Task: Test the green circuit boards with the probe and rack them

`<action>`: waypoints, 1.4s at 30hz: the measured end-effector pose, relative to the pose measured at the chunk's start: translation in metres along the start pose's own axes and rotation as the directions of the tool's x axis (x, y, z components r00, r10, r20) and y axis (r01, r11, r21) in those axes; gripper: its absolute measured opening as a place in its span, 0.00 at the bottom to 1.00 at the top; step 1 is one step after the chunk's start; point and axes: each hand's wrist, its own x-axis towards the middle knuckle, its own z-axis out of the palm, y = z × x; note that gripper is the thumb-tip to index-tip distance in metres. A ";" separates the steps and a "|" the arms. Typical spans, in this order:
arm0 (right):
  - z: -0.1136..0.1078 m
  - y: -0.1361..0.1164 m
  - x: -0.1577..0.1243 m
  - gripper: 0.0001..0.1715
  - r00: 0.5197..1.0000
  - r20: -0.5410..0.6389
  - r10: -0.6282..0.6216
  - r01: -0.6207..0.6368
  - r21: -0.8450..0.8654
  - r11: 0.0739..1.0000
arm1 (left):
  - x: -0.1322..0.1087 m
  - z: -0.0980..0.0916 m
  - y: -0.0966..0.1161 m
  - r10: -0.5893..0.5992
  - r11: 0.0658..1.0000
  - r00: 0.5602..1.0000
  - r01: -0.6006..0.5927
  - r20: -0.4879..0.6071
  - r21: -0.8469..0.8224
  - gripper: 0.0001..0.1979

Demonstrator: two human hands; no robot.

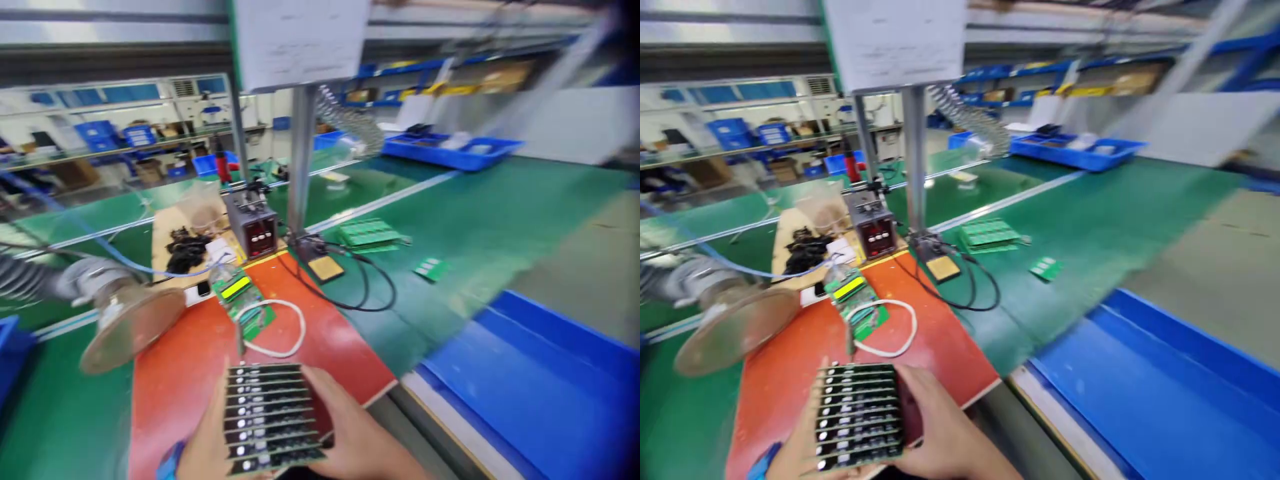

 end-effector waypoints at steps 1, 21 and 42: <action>0.003 0.002 -0.002 0.46 1.000 -0.008 -0.024 0.023 -0.027 0.999 | -0.002 -0.002 -0.001 0.004 1.000 1.000 -0.004 -0.006 -0.029 0.54; 0.005 0.040 -0.008 0.25 0.839 -0.040 -0.543 0.491 -0.374 0.787 | -0.010 0.001 -0.006 0.528 0.843 0.828 -0.484 -0.188 0.236 0.22; -0.030 0.067 0.025 0.16 0.715 0.265 -0.647 0.690 -0.417 0.592 | 0.012 -0.002 0.010 0.596 0.764 0.793 -0.512 -0.127 0.392 0.16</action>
